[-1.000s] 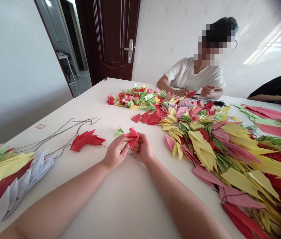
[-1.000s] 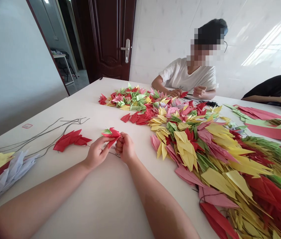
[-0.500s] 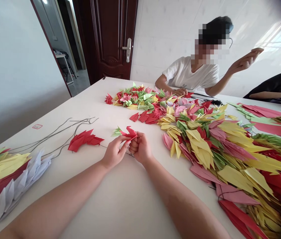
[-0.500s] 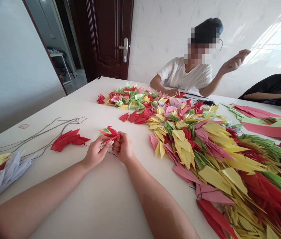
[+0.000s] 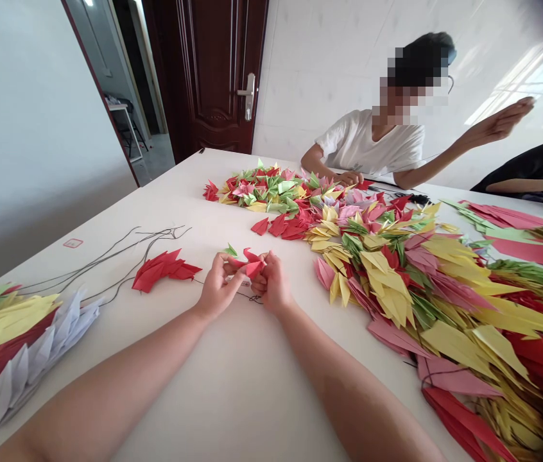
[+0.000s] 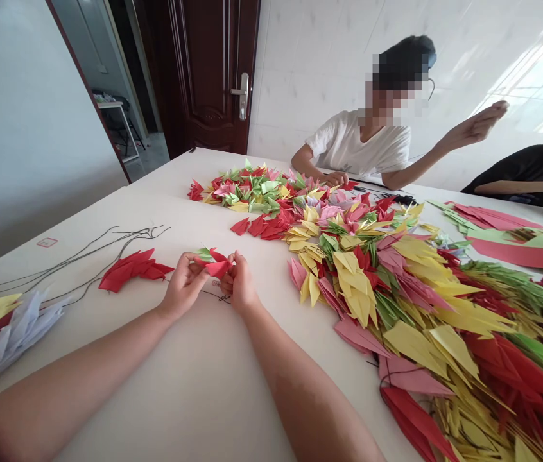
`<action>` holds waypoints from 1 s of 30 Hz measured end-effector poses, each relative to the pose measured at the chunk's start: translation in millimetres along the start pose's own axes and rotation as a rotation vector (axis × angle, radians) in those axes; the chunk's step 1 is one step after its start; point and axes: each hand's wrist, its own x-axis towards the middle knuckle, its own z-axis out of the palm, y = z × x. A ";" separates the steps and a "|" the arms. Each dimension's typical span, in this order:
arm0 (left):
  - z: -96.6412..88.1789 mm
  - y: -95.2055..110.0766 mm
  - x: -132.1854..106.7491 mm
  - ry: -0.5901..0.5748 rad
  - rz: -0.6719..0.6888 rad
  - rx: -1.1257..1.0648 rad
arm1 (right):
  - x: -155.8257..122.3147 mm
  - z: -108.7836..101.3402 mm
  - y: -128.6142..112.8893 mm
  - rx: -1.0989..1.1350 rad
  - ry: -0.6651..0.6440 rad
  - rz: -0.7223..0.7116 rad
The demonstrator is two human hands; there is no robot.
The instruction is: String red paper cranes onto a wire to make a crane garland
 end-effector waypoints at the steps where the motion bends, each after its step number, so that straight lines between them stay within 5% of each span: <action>1: 0.2 -0.1 1.9 0.019 -0.020 -0.012 | 0.1 -0.1 1.3 -0.028 -0.012 -0.012; 9: -2.6 -6.6 9.5 0.079 -0.107 0.074 | 0.8 -1.1 4.5 -0.131 -0.044 -0.040; 17: -7.0 -19.8 17.4 0.380 -0.250 -0.070 | 1.6 -3.8 4.9 -0.124 -0.027 -0.065; 30: -4.6 -11.6 16.5 0.308 -0.244 -0.146 | 3.2 -5.2 6.4 -0.233 -0.074 -0.164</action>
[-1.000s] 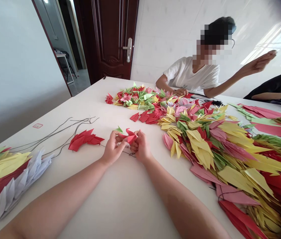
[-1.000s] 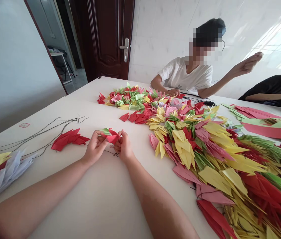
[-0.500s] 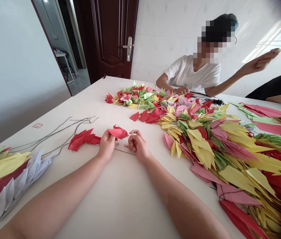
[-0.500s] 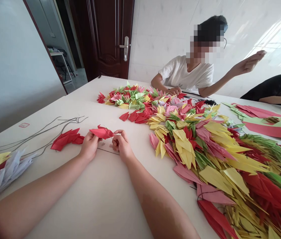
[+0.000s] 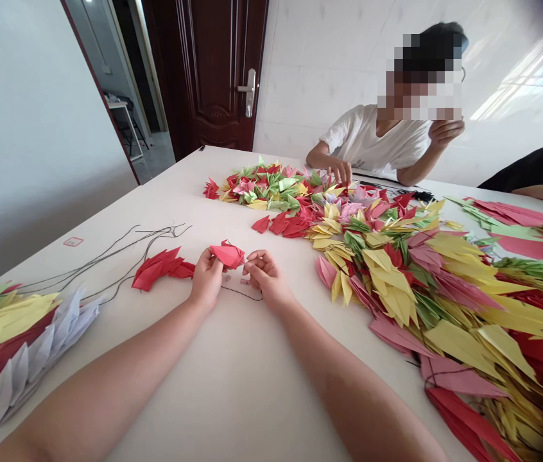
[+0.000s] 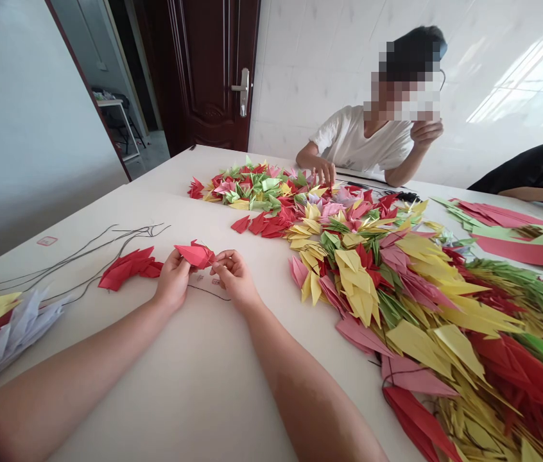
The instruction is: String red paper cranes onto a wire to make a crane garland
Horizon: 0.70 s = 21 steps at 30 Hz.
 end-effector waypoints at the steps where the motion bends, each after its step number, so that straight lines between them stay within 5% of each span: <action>1: 0.1 0.5 -0.4 -0.005 0.001 0.008 | 0.4 0.0 0.6 -0.009 0.003 -0.002; 21: 1.2 1.8 -2.8 -0.167 0.017 0.134 | 3.5 -2.5 -3.0 0.119 0.041 0.024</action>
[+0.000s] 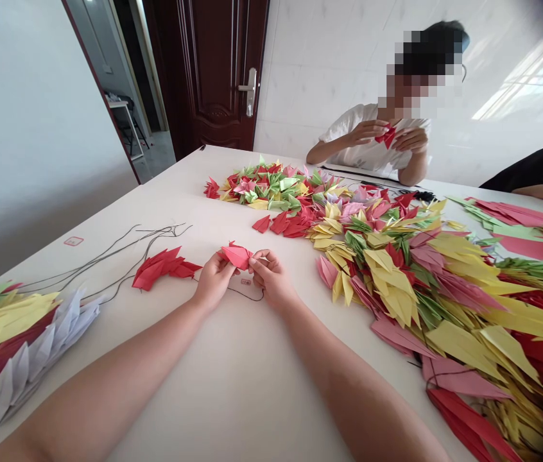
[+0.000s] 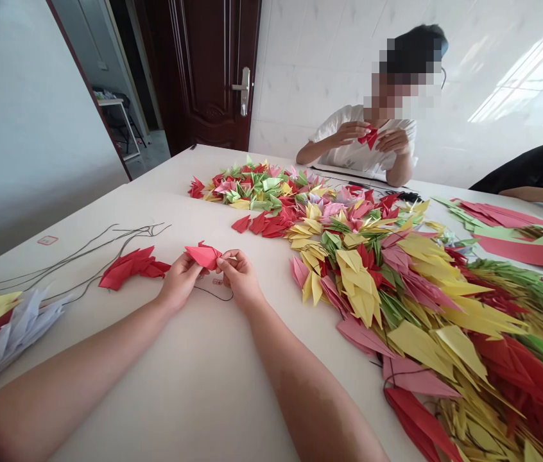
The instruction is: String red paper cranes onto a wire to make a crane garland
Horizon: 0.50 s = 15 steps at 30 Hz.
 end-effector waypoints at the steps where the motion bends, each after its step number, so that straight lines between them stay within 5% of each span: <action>1: 0.0 0.2 -0.2 -0.023 0.016 0.003 | 0.1 -0.4 -0.5 0.015 0.008 0.001; 5: -0.6 0.5 -1.0 -0.092 0.061 0.015 | 1.1 -2.2 -0.3 0.079 0.041 -0.007; 15: -2.4 -2.7 2.1 0.001 -0.060 -0.066 | 0.5 -2.5 0.2 0.110 0.014 -0.019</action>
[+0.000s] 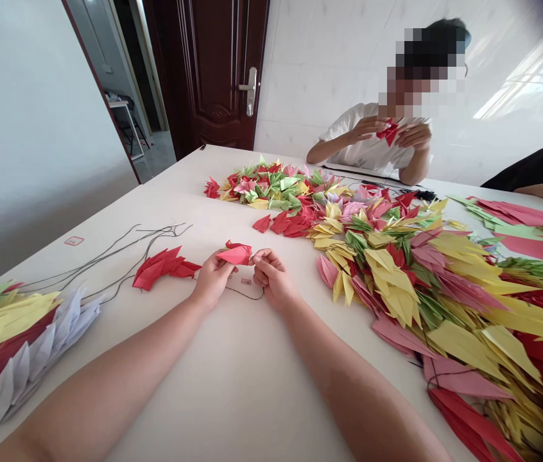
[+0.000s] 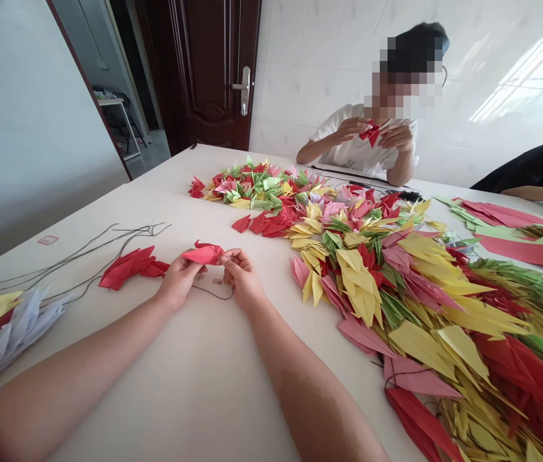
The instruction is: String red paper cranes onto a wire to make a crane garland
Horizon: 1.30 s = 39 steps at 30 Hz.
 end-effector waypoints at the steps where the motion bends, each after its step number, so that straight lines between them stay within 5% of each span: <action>1: 0.1 -0.1 0.2 0.006 -0.011 -0.008 | 0.0 -0.2 0.0 -0.004 -0.005 -0.002; 11: -0.9 0.1 1.9 0.021 -0.054 -0.049 | 1.8 0.2 3.3 -0.141 -0.003 0.005; 39: -1.0 2.2 5.9 0.014 -0.087 -0.188 | -0.2 -2.0 2.0 -0.013 -0.084 0.005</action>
